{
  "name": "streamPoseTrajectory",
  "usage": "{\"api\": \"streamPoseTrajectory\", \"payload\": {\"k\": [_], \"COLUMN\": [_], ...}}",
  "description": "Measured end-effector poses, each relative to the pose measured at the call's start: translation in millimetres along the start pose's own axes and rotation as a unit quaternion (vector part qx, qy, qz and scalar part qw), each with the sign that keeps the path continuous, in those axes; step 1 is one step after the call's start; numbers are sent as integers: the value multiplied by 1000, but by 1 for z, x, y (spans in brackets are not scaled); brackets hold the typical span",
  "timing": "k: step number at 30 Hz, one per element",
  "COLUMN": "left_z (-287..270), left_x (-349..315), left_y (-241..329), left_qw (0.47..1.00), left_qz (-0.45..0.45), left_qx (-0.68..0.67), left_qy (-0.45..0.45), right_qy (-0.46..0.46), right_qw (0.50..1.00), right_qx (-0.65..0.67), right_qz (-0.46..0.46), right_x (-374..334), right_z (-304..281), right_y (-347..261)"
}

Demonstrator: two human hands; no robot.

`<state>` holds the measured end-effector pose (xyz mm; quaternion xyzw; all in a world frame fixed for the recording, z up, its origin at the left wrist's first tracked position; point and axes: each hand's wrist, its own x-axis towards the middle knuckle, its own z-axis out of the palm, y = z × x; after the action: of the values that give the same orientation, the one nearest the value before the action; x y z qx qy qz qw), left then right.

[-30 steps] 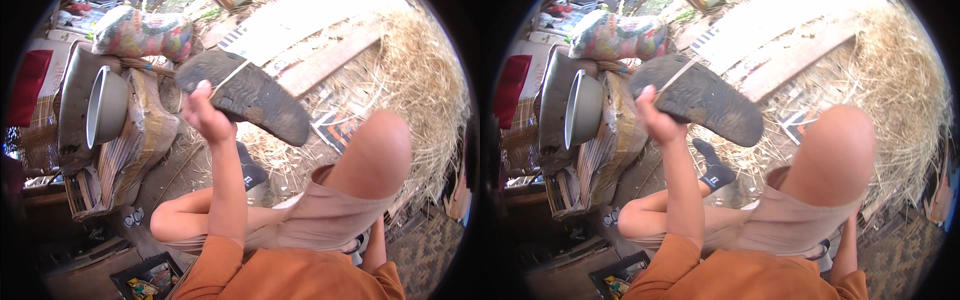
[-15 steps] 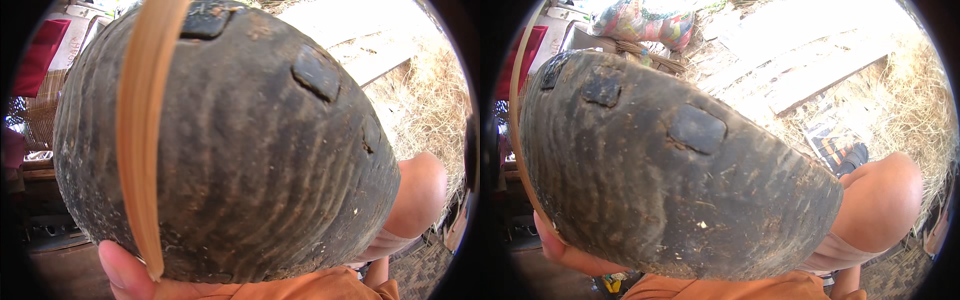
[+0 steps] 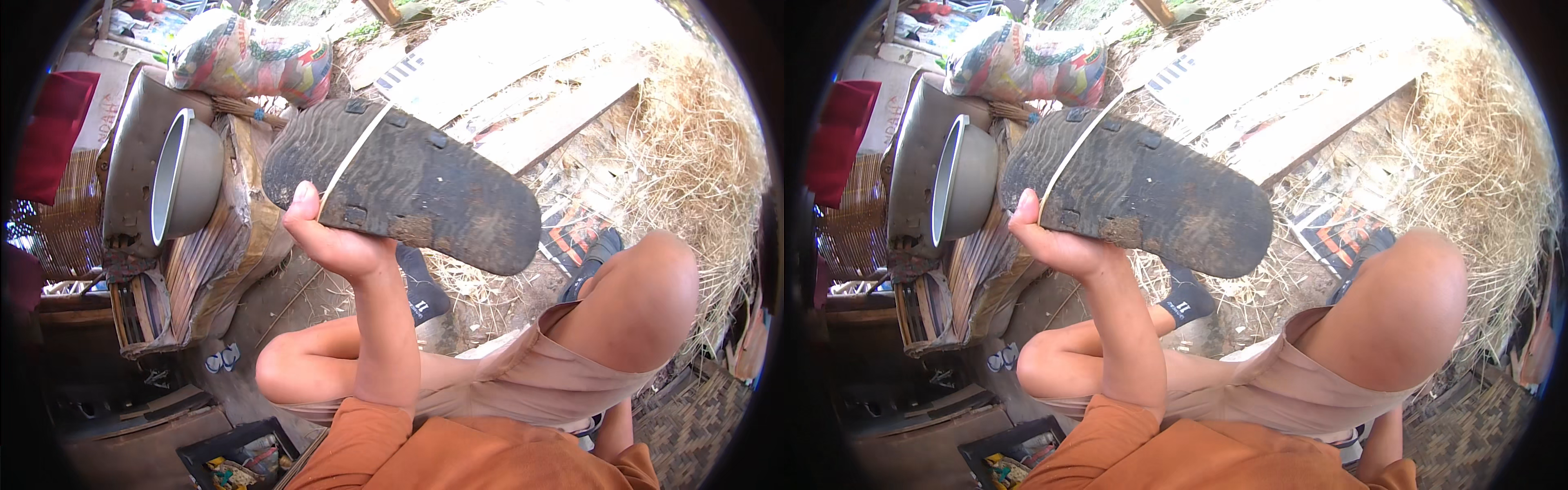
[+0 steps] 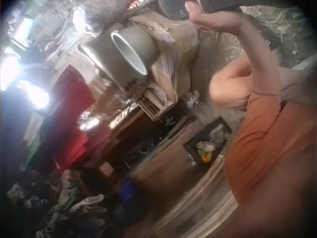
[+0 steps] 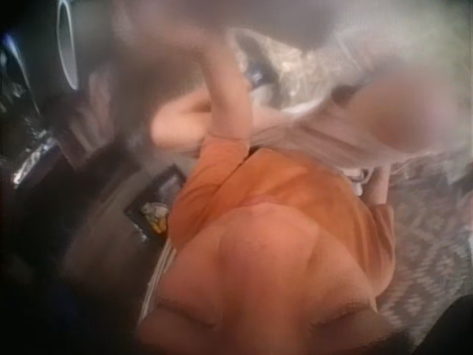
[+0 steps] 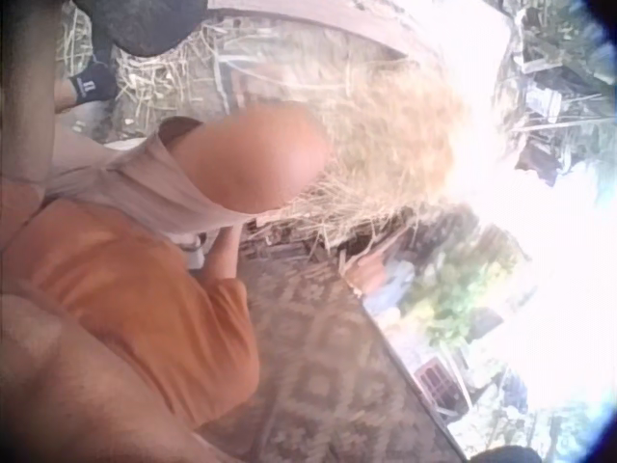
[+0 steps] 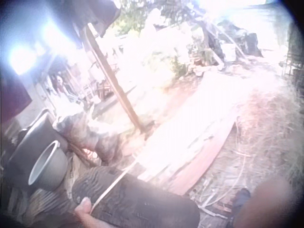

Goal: The person sits on the ground and uses a knife to scrape and sharpen a long bamboo strip. After finishing, they stand, walk through a cluttered outdoor area into a workshop, and place the strip on a bamboo rack, securing it with yellow string.

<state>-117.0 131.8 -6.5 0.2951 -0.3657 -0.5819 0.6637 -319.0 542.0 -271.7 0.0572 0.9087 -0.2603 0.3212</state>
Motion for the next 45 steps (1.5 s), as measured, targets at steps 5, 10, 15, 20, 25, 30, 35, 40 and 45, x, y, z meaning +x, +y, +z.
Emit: {"api": "streamPoseTrajectory", "payload": {"k": [5, 10, 15, 20, 25, 30, 35, 40, 45], "left_z": [1, 16, 27, 9, -10, -27, -96, -97, -66], "left_x": [-1, -17, -56, -48, -8, 13, 8, 22, 112], "left_y": [1, 25, 57, 63, 48, -46, -144, -132, -56], "left_qw": [998, 994, 993, 992, 969, 784, 613, 609, 754], "left_qz": [-32, -59, -25, 37, 97, 145, -21, -85, -10], "left_qx": [-50, -86, -108, -59, 120, 543, 742, 711, 561], "left_qy": [-15, -16, -49, -104, -193, -264, -271, -341, -341], "right_qy": [29, 36, 35, 40, 42, 47, 41, 32, 79], "right_qw": [999, 998, 998, 997, 996, 995, 991, 986, 987], "right_qx": [35, 54, 54, 56, 62, 83, 111, 154, 93], "right_qz": [-21, -20, -26, -34, -37, -42, -56, -61, -105], "right_x": [2, -1, 1, 1, -5, -11, -8, -5, -15], "right_z": [10, 15, 19, 20, 27, 30, 34, 41, 37], "right_y": [57, 77, 77, 72, 90, 109, 125, 145, 132]}}
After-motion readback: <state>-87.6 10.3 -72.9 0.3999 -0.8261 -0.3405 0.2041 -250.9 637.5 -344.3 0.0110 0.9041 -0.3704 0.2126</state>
